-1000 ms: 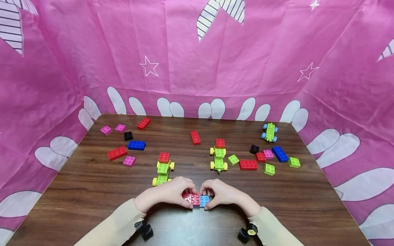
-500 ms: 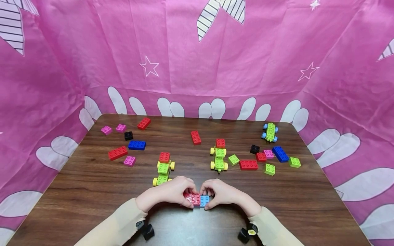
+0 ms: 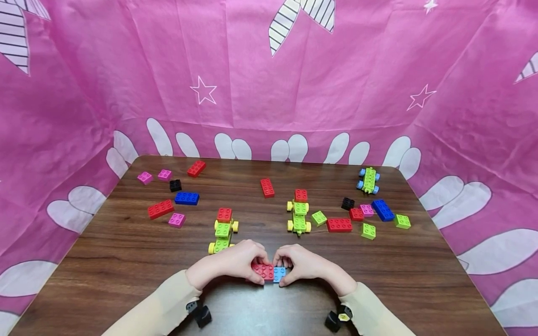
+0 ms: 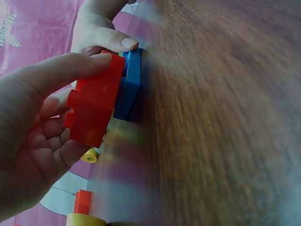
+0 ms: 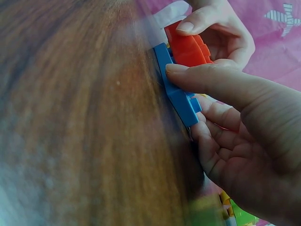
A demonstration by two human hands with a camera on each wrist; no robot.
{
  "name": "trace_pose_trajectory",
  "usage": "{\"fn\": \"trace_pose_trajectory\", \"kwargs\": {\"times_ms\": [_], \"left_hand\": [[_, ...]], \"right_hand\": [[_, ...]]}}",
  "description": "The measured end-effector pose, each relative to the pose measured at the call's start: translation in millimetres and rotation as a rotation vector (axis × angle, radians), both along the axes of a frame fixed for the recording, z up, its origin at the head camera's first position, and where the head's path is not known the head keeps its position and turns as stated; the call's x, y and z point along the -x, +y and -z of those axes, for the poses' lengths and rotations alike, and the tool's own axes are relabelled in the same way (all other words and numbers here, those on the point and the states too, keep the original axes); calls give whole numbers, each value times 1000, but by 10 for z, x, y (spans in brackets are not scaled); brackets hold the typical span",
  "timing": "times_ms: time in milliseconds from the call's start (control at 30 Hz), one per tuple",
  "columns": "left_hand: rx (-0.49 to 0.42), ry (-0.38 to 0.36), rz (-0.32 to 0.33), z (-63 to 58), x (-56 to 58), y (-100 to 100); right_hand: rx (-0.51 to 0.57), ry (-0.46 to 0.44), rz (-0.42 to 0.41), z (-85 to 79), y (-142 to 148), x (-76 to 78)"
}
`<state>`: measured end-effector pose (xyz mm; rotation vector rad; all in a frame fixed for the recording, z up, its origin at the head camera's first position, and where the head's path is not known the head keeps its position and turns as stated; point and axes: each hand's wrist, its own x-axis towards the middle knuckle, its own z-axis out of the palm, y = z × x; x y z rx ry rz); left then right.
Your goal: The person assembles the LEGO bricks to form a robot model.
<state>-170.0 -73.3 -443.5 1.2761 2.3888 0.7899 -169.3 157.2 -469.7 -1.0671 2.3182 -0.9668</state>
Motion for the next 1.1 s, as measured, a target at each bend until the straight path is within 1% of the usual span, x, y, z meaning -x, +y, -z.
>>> {"fn": "trace_pose_trajectory", "kwargs": {"times_ms": [167,300,700,967,1100], "left_hand": [[4,-18,-20,2,-10,-6],[3,-12,-21,14,-13,-6],[-19,-6,-1,21,-1,-36],[-28,-34,-3,28,-3,-48],[-30,-32,3,29,2,-46]], "right_hand": [[-8,-3,3,-4,-2,2],[-9,-7,4,-9,-1,0],[2,-5,5,4,2,-2],[2,-5,5,7,3,-3],[3,-8,7,-1,2,-9]]}}
